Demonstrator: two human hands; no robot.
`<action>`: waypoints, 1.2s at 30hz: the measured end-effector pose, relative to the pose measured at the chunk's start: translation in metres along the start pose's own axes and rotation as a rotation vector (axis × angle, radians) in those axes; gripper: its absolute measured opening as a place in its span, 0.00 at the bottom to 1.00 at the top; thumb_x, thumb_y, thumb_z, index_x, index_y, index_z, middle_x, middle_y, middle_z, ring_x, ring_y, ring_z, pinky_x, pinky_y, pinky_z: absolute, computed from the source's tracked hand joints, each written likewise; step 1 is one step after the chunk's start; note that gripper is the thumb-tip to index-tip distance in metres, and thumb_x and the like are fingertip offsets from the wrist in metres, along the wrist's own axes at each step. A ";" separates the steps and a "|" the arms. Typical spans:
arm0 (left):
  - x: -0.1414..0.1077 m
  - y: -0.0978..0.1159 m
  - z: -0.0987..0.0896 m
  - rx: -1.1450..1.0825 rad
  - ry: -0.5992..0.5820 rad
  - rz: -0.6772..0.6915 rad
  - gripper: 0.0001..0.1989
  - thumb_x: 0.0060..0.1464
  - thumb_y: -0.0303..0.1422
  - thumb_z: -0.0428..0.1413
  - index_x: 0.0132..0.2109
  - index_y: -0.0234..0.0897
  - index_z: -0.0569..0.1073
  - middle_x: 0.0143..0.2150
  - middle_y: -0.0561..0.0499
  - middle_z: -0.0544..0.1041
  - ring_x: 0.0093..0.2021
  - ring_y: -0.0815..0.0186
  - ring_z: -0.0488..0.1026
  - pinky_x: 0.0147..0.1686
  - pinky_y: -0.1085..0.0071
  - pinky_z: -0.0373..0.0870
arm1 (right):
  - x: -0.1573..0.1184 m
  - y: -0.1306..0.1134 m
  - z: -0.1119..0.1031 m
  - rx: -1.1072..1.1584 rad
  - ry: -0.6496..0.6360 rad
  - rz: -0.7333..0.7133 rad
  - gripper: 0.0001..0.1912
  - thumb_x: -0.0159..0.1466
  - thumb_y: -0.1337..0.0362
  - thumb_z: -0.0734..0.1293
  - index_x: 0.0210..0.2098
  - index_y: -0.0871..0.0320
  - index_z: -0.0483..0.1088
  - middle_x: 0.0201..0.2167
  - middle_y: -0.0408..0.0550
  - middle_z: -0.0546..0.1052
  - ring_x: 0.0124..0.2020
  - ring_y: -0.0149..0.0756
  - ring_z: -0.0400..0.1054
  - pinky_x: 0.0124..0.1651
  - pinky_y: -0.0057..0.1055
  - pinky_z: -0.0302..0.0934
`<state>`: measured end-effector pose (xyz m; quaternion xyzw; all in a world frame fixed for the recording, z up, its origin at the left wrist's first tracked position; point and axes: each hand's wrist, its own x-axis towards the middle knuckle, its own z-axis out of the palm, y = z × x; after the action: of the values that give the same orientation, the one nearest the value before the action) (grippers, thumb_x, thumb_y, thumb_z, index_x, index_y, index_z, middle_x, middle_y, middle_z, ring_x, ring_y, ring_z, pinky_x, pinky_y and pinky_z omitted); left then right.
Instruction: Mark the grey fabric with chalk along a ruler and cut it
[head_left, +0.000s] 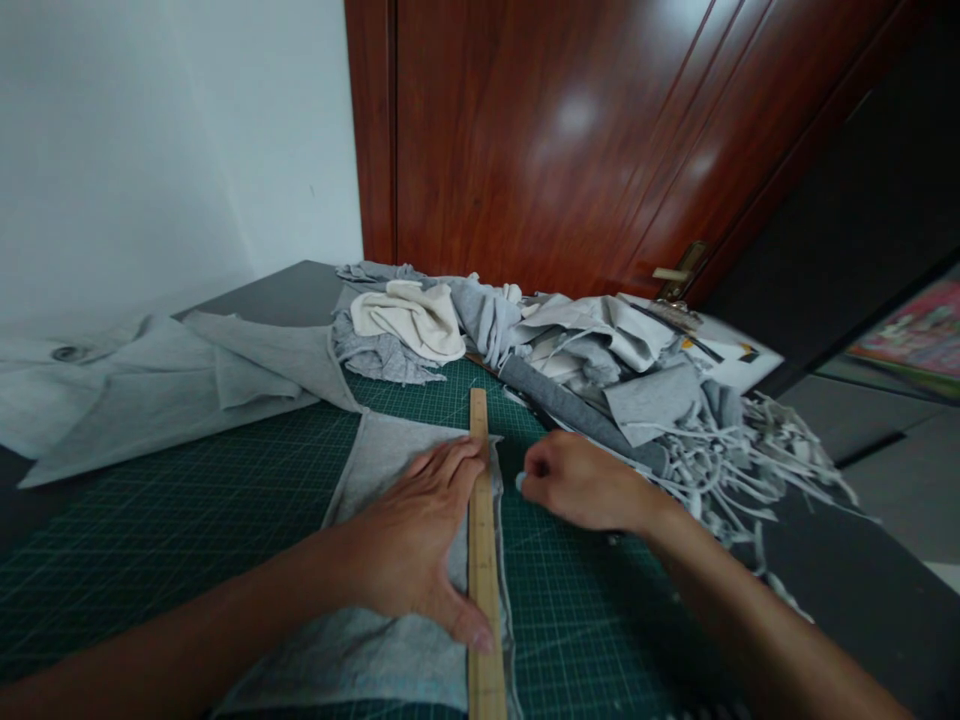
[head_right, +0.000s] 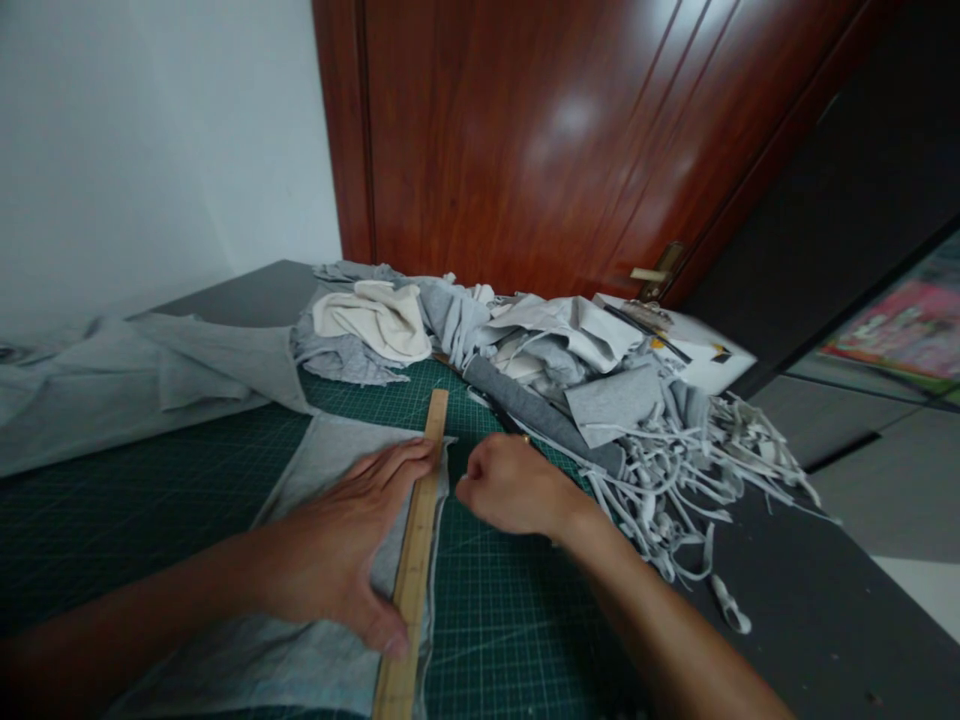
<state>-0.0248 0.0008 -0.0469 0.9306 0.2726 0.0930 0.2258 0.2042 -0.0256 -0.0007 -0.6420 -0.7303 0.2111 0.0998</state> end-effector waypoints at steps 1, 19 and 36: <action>0.000 0.001 -0.001 0.002 0.001 0.000 0.69 0.34 0.66 0.70 0.75 0.33 0.57 0.80 0.27 0.54 0.79 0.30 0.50 0.76 0.37 0.51 | 0.007 0.006 -0.008 -0.024 0.072 0.027 0.13 0.62 0.70 0.68 0.22 0.59 0.76 0.18 0.43 0.72 0.22 0.33 0.65 0.26 0.31 0.52; -0.002 -0.039 -0.033 0.066 0.336 -0.233 0.28 0.59 0.31 0.59 0.67 0.33 0.72 0.71 0.37 0.71 0.73 0.49 0.68 0.72 0.52 0.62 | -0.031 -0.050 0.037 -0.111 0.051 0.085 0.15 0.60 0.54 0.76 0.30 0.61 0.81 0.32 0.58 0.84 0.37 0.50 0.79 0.30 0.33 0.56; -0.001 -0.060 -0.047 0.231 0.271 -0.436 0.05 0.58 0.34 0.61 0.40 0.38 0.76 0.44 0.43 0.80 0.47 0.52 0.78 0.45 0.62 0.68 | 0.046 -0.023 -0.024 0.217 -0.051 0.119 0.08 0.75 0.61 0.72 0.47 0.61 0.77 0.42 0.47 0.81 0.37 0.37 0.77 0.40 0.35 0.75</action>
<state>-0.0671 0.0628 -0.0342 0.8487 0.5028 0.1340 0.0944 0.1866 0.0219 0.0251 -0.6638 -0.6662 0.3108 0.1373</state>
